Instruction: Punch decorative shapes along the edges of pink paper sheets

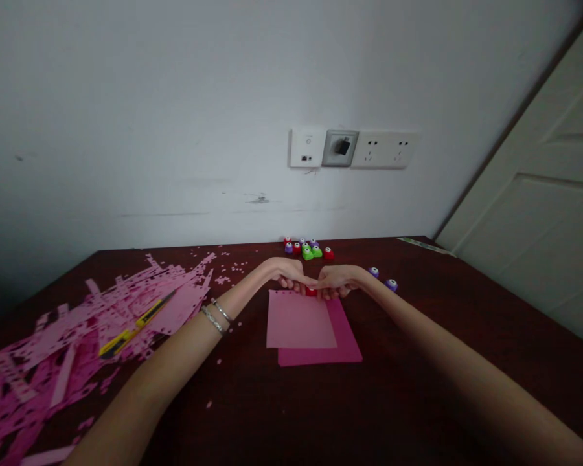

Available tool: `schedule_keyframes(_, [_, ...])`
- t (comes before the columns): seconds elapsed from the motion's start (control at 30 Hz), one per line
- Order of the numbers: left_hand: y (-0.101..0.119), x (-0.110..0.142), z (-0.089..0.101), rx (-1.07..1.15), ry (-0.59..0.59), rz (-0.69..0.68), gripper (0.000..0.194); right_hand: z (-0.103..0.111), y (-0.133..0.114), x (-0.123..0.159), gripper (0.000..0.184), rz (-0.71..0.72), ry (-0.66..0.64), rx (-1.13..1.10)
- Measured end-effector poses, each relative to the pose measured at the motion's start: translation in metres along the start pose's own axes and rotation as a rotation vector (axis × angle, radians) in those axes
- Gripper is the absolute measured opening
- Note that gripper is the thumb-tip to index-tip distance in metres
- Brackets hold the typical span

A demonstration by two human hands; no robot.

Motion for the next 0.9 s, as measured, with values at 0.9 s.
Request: schedule_keyframes(0.9, [-0.010, -0.002, -0.011, 0.157, 0.073, -0.070, 0.056, -0.003, 0.002, -0.003, 0.046, 0.026, 0.134, 0.031])
Point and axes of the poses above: each hand's wrist, its own x-axis away from the middle knuckle, its own z-axis out of the back of the hand, y = z × x, the point moved 6 cm from there along -x, towards the middle knuckle, and after that the axes turned 9 degrees about -x, right-handed, at the moved point
